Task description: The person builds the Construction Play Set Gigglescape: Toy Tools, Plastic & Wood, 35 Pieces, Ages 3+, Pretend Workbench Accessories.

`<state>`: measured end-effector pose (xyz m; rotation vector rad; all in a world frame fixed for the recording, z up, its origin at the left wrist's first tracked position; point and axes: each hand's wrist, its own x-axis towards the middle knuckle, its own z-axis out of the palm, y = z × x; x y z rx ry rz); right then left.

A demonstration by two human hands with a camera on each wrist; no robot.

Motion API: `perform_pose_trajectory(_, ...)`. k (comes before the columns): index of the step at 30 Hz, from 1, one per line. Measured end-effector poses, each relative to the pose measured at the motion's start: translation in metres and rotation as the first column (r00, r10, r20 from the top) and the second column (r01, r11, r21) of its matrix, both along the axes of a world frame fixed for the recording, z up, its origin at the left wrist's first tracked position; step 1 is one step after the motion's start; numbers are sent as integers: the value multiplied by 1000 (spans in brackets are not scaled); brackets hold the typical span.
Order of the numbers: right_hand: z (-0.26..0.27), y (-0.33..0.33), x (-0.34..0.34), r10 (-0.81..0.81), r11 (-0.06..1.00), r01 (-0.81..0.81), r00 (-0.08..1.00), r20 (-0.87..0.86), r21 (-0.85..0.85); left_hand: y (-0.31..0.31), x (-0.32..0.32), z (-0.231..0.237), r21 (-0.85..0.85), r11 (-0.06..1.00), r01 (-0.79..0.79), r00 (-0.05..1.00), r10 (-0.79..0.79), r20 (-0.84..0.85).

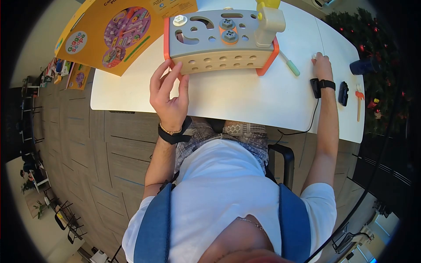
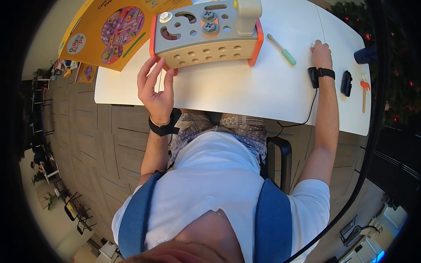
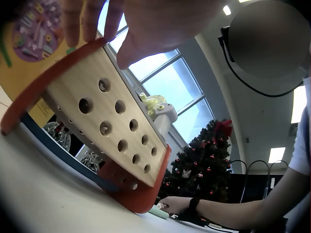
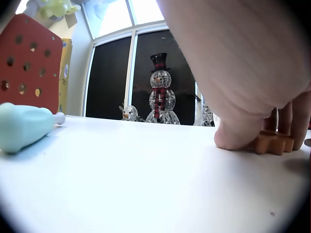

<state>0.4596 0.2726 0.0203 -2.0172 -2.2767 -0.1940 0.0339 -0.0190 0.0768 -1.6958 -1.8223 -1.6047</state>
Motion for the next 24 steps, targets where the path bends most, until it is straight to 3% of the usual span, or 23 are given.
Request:
perform_pose_trajectory(2, -1, -2, 5, 16, 1000, -16, 1000, -1, 8, -2, -3, 2, -10, 1000, 6, 1000, -6, 23)
perform_pose_trajectory(5, 12, -14, 11, 186, 969, -148, 964, -188, 198, -3, -10, 12, -125, 990, 69, 997, -63, 54)
perform_pose_trajectory(8, 86, -106, -47, 283, 955, -263, 668, -688, 137, -5, -11, 23, -172, 975, 140, 989, -129, 73)
perform_pose_trajectory(9, 99, -133, -63, 283, 938, -328, 535, -796, 114, -2, -10, 25, -64, 994, 94, 996, -93, 15)
perform_pose_trajectory(10, 103, -155, -79, 346, 894, -415, 397, -850, 169, -1, -9, 25, 48, 997, 53, 998, -51, -42)
perform_pose_trajectory(11, 109, -178, -98, 387, 851, -486, 326, -863, 198, 0, -7, 22, 158, 987, 28, 996, -14, -87)
perform_pose_trajectory(12, 112, -195, -115, 421, 803, -552, 261, -869, 224, -4, -4, 19, 159, 987, 28, 996, -15, -87)
perform_pose_trajectory(13, 110, -207, -129, 487, 747, -619, 263, -833, 242, -12, 1, 16, -42, 952, 302, 939, -289, 186)
perform_pose_trajectory(14, 108, -216, -143, 558, 688, -685, 287, -779, 240, -18, 8, 16, -149, 797, 585, 746, -457, 484)
perform_pose_trajectory(16, 94, -232, -170, 559, 649, -732, 271, -784, 209, -14, 34, 33, -327, 584, 743, 608, -387, 693)
perform_pose_trajectory(17, 84, -237, -182, 558, 634, -748, 266, -786, 197, -13, 42, 14, -224, 538, 812, 493, -427, 758)
perform_pose_trajectory(18, 77, -241, -191, 597, 628, -744, 274, -754, 228, -12, 48, -6, -114, 489, 865, 367, -461, 808)
perform_pose_trajectory(20, 70, -240, -200, 586, 657, -724, 316, -746, 210, -15, 52, -9, -60, 533, 844, 333, -432, 838)
perform_pose_trajectory(22, 67, -239, -207, 601, 637, -741, 308, -737, 211, -17, 52, -16, 108, 581, 806, 112, -330, 937)
perform_pose_trajectory(24, 67, -240, -215, 616, 616, -759, 297, -730, 210, -20, 52, -19, 138, 622, 770, 102, -334, 937)
